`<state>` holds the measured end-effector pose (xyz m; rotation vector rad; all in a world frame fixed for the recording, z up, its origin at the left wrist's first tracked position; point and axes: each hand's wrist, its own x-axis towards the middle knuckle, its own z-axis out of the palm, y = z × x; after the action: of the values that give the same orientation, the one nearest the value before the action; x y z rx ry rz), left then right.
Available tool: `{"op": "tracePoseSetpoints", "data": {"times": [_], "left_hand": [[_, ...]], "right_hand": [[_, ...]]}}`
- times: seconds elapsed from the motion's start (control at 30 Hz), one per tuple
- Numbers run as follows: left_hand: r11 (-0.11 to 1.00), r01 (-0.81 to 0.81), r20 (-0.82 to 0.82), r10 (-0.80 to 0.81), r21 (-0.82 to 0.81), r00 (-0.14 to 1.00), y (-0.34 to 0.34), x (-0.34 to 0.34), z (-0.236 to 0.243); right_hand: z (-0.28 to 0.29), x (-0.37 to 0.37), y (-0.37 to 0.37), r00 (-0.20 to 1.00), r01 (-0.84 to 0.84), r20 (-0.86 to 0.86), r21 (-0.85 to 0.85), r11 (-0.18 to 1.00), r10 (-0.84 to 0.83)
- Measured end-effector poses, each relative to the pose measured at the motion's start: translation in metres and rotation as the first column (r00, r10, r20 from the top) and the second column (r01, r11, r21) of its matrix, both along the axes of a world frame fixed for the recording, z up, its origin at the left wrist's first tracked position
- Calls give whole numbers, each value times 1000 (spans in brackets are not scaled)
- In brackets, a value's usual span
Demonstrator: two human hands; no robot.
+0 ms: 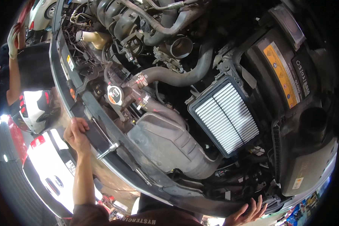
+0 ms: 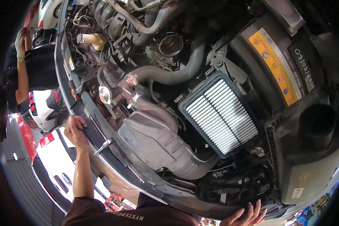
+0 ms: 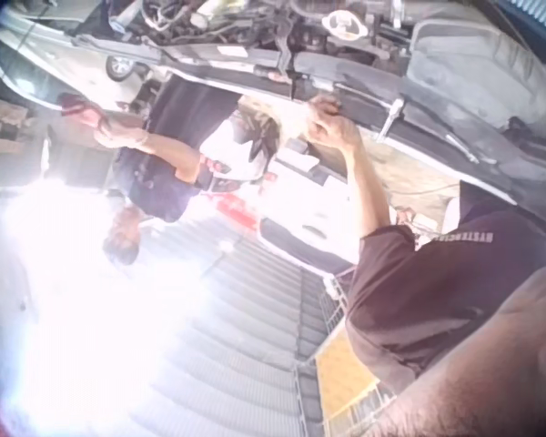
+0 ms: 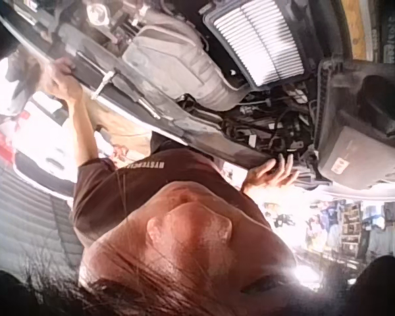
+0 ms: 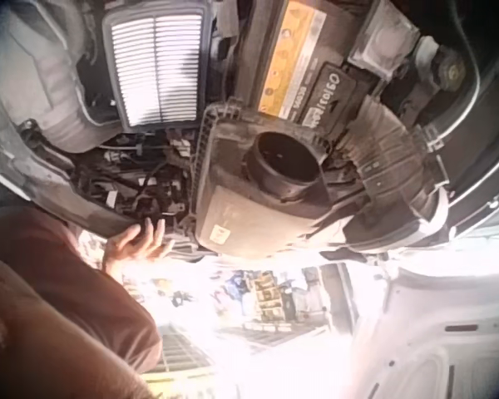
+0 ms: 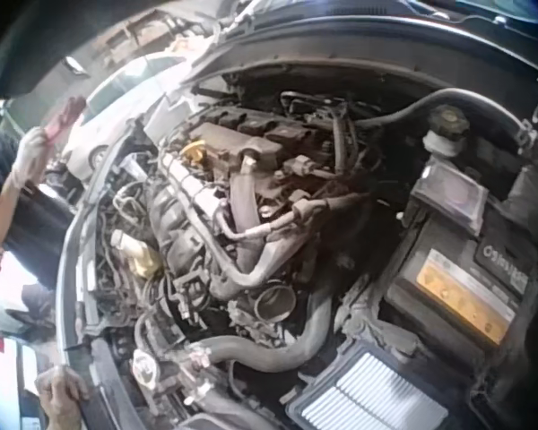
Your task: The person works on a car engine by using tools from a toolbox to remove and replace components under the hood. The person uses a screwdriver to loosen screws, handles a large engine cover, and removes the air filter housing.
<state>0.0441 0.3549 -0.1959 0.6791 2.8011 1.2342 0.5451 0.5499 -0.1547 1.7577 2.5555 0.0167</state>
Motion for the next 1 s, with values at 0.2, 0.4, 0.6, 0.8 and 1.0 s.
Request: {"op": "tracePoseSetpoints", "data": {"times": [0.2, 0.4, 0.6, 0.8, 1.0], "left_hand": [[997, -6, -2, 5, -73, 1000, -3, -2, 1], [982, -44, -31, 39, -182, 999, 4, 1, 4], [980, -28, -11, 26, -196, 1000, 4, 2, 2], [978, -33, -12, 31, -206, 999, 5, 0, 2], [978, -30, -8, 29, -206, 1000, 10, 1, 5]], "right_hand": [[-3, -2, -1, 994, 38, 103, -31, 999, -34], [-9, -2, 2, 995, -46, 90, -82, 996, 53], [-11, -8, 5, 997, 24, 79, -143, 989, -13], [-15, -9, 8, 992, 16, 123, -146, 989, 2], [-14, -22, 16, 992, 8, 127, -105, 994, 6]]}}
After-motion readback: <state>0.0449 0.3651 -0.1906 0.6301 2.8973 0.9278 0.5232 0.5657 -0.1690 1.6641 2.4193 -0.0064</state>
